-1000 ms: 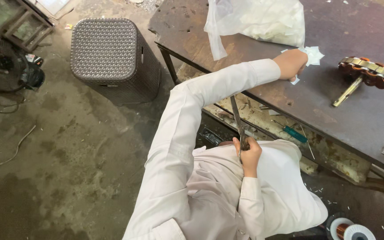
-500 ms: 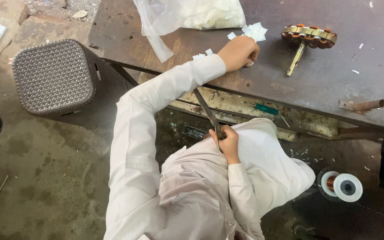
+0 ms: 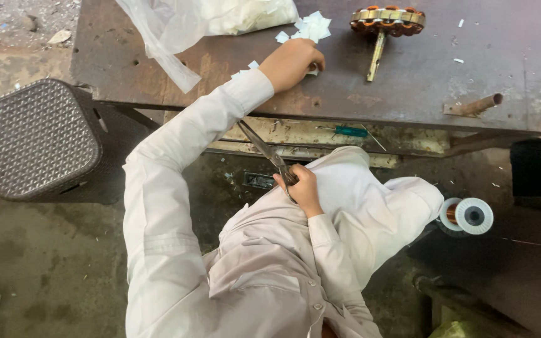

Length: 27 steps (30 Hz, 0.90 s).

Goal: The person sits on the floor and uses scissors to cut small rectangular pieces from a roll of white insulation tape. The cut pieces are placed on the table next to a copper-wound stator.

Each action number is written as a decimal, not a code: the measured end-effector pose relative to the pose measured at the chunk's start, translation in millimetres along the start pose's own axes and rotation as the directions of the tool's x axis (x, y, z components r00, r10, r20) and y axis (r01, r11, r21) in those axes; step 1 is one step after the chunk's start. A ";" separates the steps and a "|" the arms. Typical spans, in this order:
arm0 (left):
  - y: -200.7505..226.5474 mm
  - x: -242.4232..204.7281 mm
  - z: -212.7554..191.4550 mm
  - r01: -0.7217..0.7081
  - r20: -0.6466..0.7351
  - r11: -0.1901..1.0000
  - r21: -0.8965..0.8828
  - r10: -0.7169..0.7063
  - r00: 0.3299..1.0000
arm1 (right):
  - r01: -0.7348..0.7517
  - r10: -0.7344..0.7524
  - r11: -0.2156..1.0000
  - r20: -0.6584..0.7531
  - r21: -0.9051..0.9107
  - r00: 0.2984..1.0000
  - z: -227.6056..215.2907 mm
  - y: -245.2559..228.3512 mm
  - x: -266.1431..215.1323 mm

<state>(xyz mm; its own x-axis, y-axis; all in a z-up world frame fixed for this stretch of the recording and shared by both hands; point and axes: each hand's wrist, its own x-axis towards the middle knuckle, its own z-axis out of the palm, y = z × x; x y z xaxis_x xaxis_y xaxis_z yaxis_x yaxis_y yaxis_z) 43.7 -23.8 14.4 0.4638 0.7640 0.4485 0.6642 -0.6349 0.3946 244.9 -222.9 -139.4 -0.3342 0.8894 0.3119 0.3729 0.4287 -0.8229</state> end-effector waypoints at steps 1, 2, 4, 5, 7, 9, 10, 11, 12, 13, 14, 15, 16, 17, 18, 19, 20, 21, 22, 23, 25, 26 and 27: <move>1.3 -1.1 -1.4 0.012 0.000 1.000 -0.016 -0.012 1.000 | 0.010 -0.010 1.000 0.002 -0.013 1.000 0.8 -0.6 0.9; 1.7 -2.0 -3.2 0.025 -0.001 0.999 -0.031 -0.025 1.000 | 0.021 -0.021 0.999 0.007 -0.024 1.000 1.0 -1.7 2.4; 2.0 -4.9 -4.9 -0.022 -0.031 1.000 0.007 0.023 0.999 | 0.025 -0.024 1.000 0.016 -0.013 1.000 0.6 -5.0 3.3; 1.4 -5.1 -5.1 -0.046 -0.044 0.999 0.026 0.047 0.998 | 0.025 -0.025 1.000 0.020 -0.006 0.999 0.4 -6.8 3.5; 0.0 -6.5 -4.0 -0.078 -0.039 0.997 0.027 0.079 0.996 | 0.045 -0.044 0.997 0.021 -0.055 0.999 -0.2 -10.8 2.6; -2.2 -10.2 -2.9 -0.101 -0.021 0.994 0.046 0.102 0.995 | 0.062 -0.060 0.995 0.021 -0.084 0.998 2.4 -16.9 0.5; -3.2 -8.7 -2.9 -0.114 -0.013 0.991 0.063 0.115 0.993 | 0.073 -0.072 0.993 0.018 -0.096 0.997 2.1 -20.0 1.2; -4.5 -7.6 -3.3 -0.127 -0.005 0.989 0.081 0.128 0.992 | 0.084 -0.083 0.990 0.015 -0.109 0.996 1.6 -23.2 1.0; -5.6 -5.4 -2.0 -0.133 0.001 0.987 0.094 0.133 0.991 | 0.086 -0.085 0.990 0.011 -0.112 0.996 0.5 -25.4 -0.5; -7.3 -3.9 -1.1 -0.139 0.006 0.985 0.107 0.139 0.990 | 0.087 -0.086 0.990 0.008 -0.115 0.996 -0.1 -27.0 -2.1; -7.9 -5.5 0.2 -0.137 0.012 0.983 0.121 0.137 0.991 | 0.088 -0.088 0.990 0.010 -0.113 0.996 0.1 -28.8 -5.7; -6.5 -7.0 3.0 -0.152 0.014 0.981 0.118 0.151 0.988 | 0.092 -0.095 0.991 -0.025 -0.093 0.995 -0.1 -30.9 -11.0; -7.6 -7.1 1.5 -0.166 0.016 0.978 0.125 0.166 0.986 | 0.107 -0.111 0.992 -0.061 -0.068 0.992 2.0 -32.6 -12.6; -7.8 -6.0 0.3 -0.181 0.018 0.975 0.133 0.180 0.984 | 0.122 -0.126 0.992 -0.098 -0.044 0.987 3.1 -33.3 -14.1; -7.3 -5.4 0.0 -0.184 0.033 0.973 0.137 0.181 0.983 | 0.114 -0.119 0.993 -0.138 -0.039 0.983 2.7 -32.1 -16.2; -6.5 -4.1 0.2 -0.187 0.048 0.972 0.141 0.182 0.982 | 0.107 -0.111 0.994 -0.177 -0.033 0.978 2.2 -29.6 -18.4; -6.7 -3.5 -0.5 -0.187 0.065 0.971 0.148 0.179 0.982 | 0.101 -0.104 0.995 -0.214 -0.023 0.971 3.0 -25.8 -19.8; -7.3 -0.9 -1.3 -0.192 0.081 0.969 0.159 0.181 0.980 | 0.057 -0.060 0.998 -0.250 -0.021 0.966 2.6 -20.3 -20.7; -7.3 0.3 -1.2 -0.191 0.099 0.967 0.168 0.177 0.979 | 0.009 -0.013 1.000 -0.281 -0.014 0.960 1.9 -14.9 -24.1; -7.2 1.2 -0.9 -0.191 0.118 0.966 0.177 0.172 0.978 | -0.039 0.035 0.999 -0.311 -0.006 0.950 1.8 -9.0 -26.8; -5.8 -2.4 0.9 -0.177 0.124 0.967 0.184 0.156 0.980 | -0.130 0.170 0.982 -0.338 0.137 0.926 3.9 0.7 -36.2; -6.3 -0.2 -0.6 -0.177 0.124 0.965 0.194 0.155 0.980 | -0.164 0.230 0.965 -0.351 0.206 0.908 4.6 6.0 -35.4; -5.9 0.6 -1.6 -0.157 0.109 0.971 0.179 0.139 0.984 | -0.135 0.226 0.955 -0.352 0.265 0.908 5.2 10.3 -35.4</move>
<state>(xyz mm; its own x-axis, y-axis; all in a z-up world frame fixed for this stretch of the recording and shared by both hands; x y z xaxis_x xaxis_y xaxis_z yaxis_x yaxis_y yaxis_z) 39.1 -19.7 13.6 0.6128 0.6760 0.4093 0.6772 -0.7162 0.1690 256.1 -250.7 -161.4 0.0858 0.9605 0.2647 0.1718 0.2475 -0.9535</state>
